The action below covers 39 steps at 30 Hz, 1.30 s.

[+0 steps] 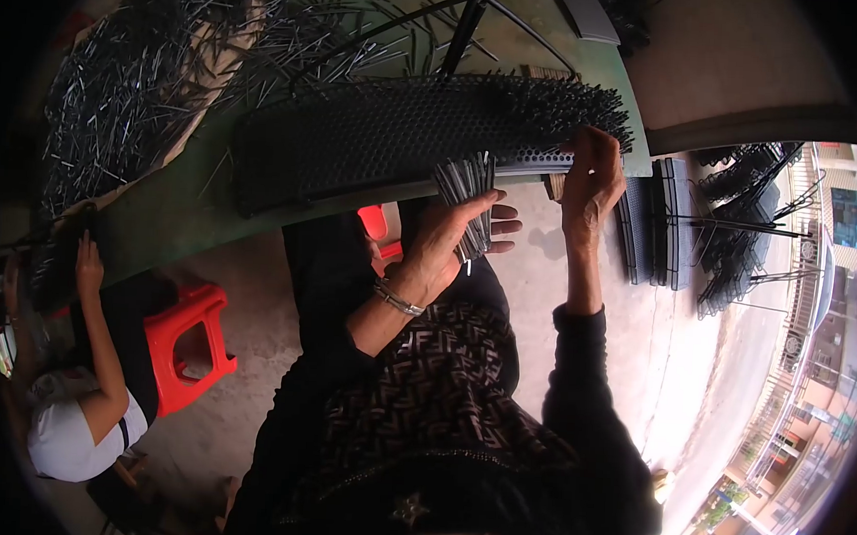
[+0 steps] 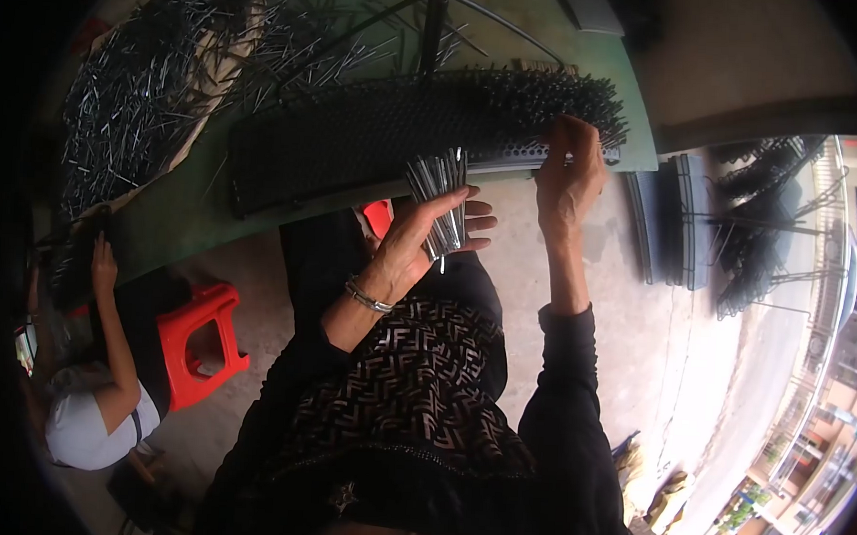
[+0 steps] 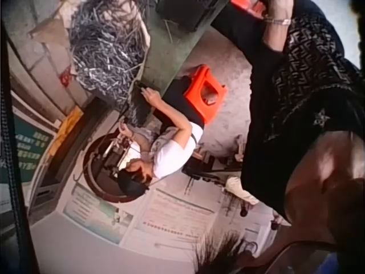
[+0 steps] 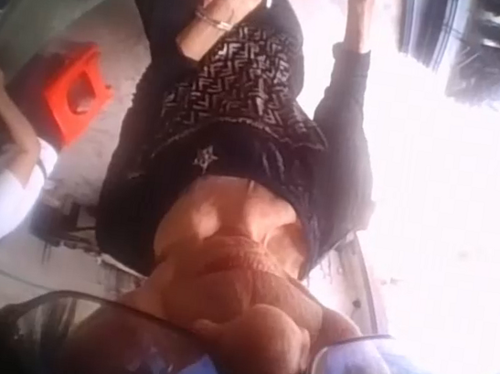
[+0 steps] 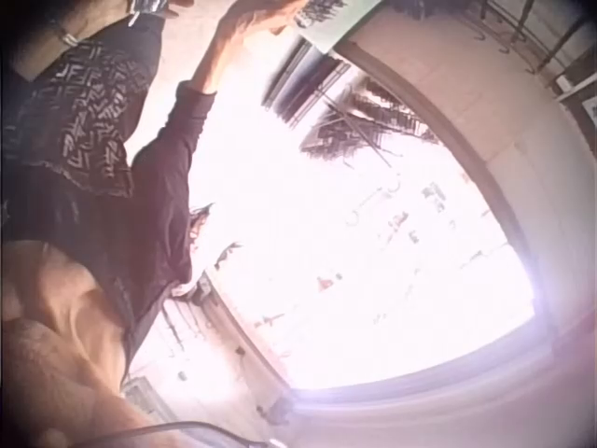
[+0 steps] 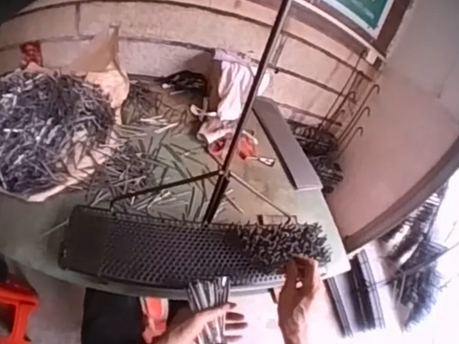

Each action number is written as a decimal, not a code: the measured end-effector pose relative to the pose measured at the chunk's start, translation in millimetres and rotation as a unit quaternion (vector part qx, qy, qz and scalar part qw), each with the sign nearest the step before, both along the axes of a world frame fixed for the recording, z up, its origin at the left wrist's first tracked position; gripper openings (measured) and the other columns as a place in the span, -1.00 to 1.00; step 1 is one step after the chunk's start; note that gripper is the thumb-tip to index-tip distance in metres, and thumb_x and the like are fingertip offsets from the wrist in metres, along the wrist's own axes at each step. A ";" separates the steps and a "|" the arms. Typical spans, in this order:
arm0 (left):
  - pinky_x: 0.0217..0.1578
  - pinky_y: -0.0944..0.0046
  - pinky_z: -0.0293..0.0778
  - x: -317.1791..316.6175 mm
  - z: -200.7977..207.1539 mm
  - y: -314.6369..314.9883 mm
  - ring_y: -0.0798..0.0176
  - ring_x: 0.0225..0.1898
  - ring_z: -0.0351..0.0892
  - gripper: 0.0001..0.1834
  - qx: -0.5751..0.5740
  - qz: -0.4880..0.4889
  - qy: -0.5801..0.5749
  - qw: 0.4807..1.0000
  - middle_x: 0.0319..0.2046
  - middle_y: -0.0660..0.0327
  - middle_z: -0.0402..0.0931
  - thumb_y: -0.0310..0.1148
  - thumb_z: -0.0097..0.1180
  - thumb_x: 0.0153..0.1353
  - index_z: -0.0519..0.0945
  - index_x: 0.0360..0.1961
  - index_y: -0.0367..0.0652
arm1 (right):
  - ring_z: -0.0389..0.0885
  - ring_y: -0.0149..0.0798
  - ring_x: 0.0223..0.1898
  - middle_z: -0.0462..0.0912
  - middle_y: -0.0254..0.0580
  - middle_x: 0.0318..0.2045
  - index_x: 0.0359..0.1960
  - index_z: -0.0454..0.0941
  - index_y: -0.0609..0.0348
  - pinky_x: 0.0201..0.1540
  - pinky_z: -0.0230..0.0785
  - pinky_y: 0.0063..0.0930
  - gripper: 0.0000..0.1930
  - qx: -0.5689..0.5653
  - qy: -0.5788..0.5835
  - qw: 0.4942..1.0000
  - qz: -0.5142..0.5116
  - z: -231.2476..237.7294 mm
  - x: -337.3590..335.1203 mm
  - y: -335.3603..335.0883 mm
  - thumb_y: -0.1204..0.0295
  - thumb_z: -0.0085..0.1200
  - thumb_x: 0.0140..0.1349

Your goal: Bundling thin metal rods together on a workbench for fabrication.

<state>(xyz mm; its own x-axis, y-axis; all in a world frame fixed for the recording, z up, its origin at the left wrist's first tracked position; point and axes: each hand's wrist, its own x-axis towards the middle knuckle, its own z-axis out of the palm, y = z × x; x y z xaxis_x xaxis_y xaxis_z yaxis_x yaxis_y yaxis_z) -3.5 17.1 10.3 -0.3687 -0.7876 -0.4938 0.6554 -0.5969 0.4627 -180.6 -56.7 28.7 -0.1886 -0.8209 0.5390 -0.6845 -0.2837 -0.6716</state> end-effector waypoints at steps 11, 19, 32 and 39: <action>-0.33 0.19 0.62 0.5 5.3 1.1 0.09 -0.25 0.69 -0.73 0.020 0.007 -0.006 1.000 -0.29 0.04 0.63 -0.28 0.14 0.25 0.55 -0.15 -0.25 | 0.65 -0.32 -0.41 0.65 -0.21 -0.44 -0.24 0.55 0.18 -0.34 0.45 -0.51 -0.90 -0.004 0.090 0.996 0.016 -7.8 -1.3 -0.4 0.51 -0.02 0.30; -0.45 0.29 0.57 1.9 5.8 2.5 0.34 -0.45 0.58 -0.71 0.006 -0.020 -0.051 0.999 -0.37 0.16 0.62 -0.23 0.14 0.27 0.56 -0.09 -0.18 | 0.58 -0.24 -0.39 0.55 -0.21 -0.37 -0.21 0.59 0.11 -0.38 0.41 -0.44 -0.88 0.051 0.144 0.988 0.017 -15.4 8.4 2.1 0.52 0.05 0.25; -0.53 0.37 0.47 3.0 14.1 4.4 0.38 -0.47 0.55 -0.74 -0.009 -0.041 -0.076 0.996 -0.37 0.15 0.65 -0.24 0.18 0.23 0.56 -0.15 -0.17 | 0.49 -0.25 -0.39 0.48 -0.25 -0.41 -0.04 0.64 -0.04 -0.33 0.36 -0.39 -0.78 0.083 0.116 0.986 -0.087 -12.0 15.9 22.0 0.41 0.08 0.31; -0.59 0.41 0.42 1.6 14.7 5.9 0.30 -0.49 0.63 -0.72 -0.010 -0.063 -0.090 0.994 -0.38 0.09 0.67 -0.29 0.22 0.17 0.59 -0.17 -0.26 | 0.48 -0.33 -0.39 0.53 -0.18 -0.35 0.08 0.53 0.22 -0.32 0.32 -0.44 -0.67 0.132 0.019 0.991 0.012 -22.3 12.6 53.8 0.30 -0.09 0.43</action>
<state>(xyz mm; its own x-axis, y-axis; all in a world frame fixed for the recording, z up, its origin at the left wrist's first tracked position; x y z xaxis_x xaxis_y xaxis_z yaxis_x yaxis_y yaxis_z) -1.9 23.1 25.0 -0.3712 -0.7517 -0.5451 0.4817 -0.6578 0.5790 -167.9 -2.9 6.4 -0.1511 -0.9383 0.3111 -0.7064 -0.1177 -0.6980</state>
